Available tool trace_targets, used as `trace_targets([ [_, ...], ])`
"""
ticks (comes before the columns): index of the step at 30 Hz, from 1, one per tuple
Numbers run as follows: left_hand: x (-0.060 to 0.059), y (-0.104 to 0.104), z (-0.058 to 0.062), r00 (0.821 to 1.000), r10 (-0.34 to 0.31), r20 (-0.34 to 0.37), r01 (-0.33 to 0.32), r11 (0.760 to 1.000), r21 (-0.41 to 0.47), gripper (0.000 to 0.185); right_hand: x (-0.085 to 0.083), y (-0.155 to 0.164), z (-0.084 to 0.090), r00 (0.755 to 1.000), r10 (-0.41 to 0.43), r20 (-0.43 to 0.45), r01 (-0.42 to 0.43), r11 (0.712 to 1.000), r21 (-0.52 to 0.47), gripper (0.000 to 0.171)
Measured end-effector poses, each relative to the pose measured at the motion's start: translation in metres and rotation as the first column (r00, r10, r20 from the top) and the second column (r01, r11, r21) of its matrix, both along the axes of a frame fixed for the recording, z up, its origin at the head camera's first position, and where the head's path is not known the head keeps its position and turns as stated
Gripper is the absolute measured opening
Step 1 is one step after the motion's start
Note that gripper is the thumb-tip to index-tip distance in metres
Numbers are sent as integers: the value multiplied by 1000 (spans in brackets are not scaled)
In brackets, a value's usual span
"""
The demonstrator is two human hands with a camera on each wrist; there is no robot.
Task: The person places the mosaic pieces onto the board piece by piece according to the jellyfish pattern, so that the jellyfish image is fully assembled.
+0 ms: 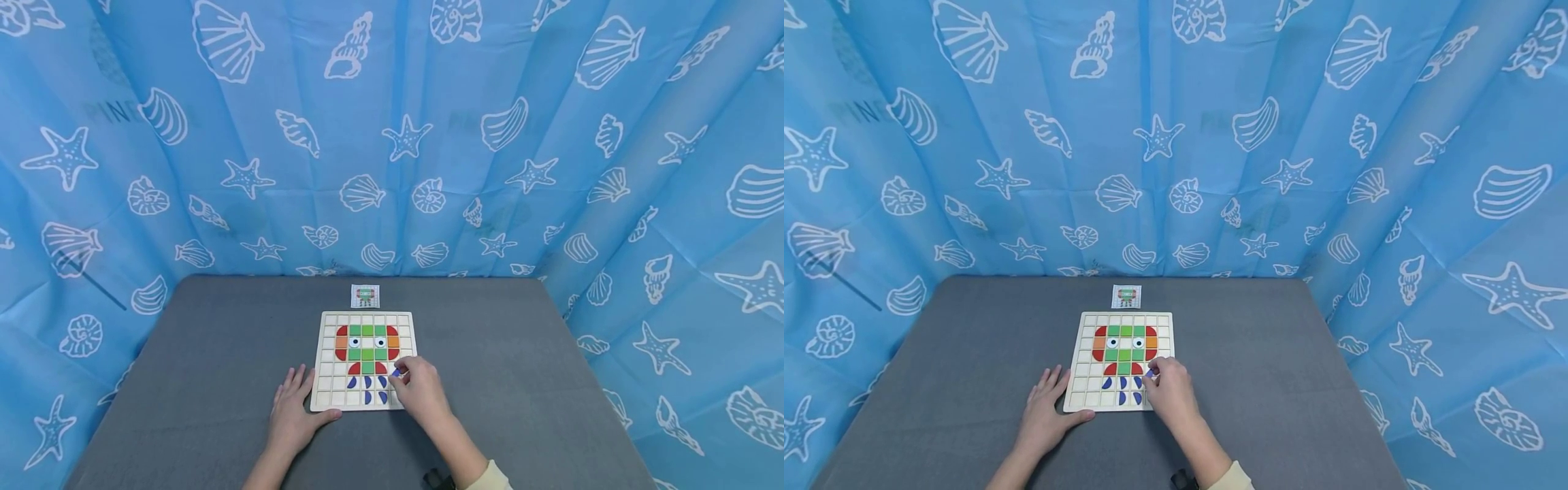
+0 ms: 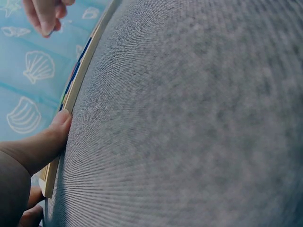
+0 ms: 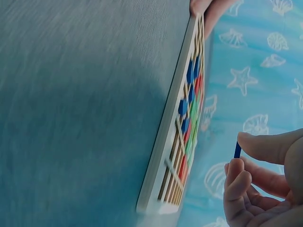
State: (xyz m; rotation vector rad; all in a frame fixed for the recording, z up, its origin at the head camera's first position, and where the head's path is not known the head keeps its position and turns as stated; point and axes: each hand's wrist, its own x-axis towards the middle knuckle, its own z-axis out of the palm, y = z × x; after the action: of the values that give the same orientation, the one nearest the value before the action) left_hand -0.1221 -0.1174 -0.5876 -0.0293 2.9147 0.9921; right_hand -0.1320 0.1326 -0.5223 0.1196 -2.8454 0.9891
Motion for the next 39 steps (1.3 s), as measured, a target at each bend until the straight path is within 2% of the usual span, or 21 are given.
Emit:
trace_targets([
  [9,1,1,0,1000,-3,-7,3,1000,10,113,3,-27,-1,997,78,-14,-78,996,-35,18],
  [14,0,-1,-1,1000,-9,-13,9,1000,8,115,2,-43,-6,992,130,8,-129,991,-25,15],
  [21,-1,1,-4,1000,-19,-22,19,1000,5,116,4,-60,-18,981,188,50,-194,972,136,15],
  [26,-1,1,-3,999,-18,-33,18,1000,13,115,3,-65,-22,978,188,84,-202,956,214,17],
  [34,-2,1,-2,1000,-7,-1,7,1000,11,117,1,-66,-21,976,188,109,-206,961,186,18],
  [39,-1,1,0,1000,-14,0,14,1000,10,117,2,-53,-14,984,157,85,-166,978,123,15],
])
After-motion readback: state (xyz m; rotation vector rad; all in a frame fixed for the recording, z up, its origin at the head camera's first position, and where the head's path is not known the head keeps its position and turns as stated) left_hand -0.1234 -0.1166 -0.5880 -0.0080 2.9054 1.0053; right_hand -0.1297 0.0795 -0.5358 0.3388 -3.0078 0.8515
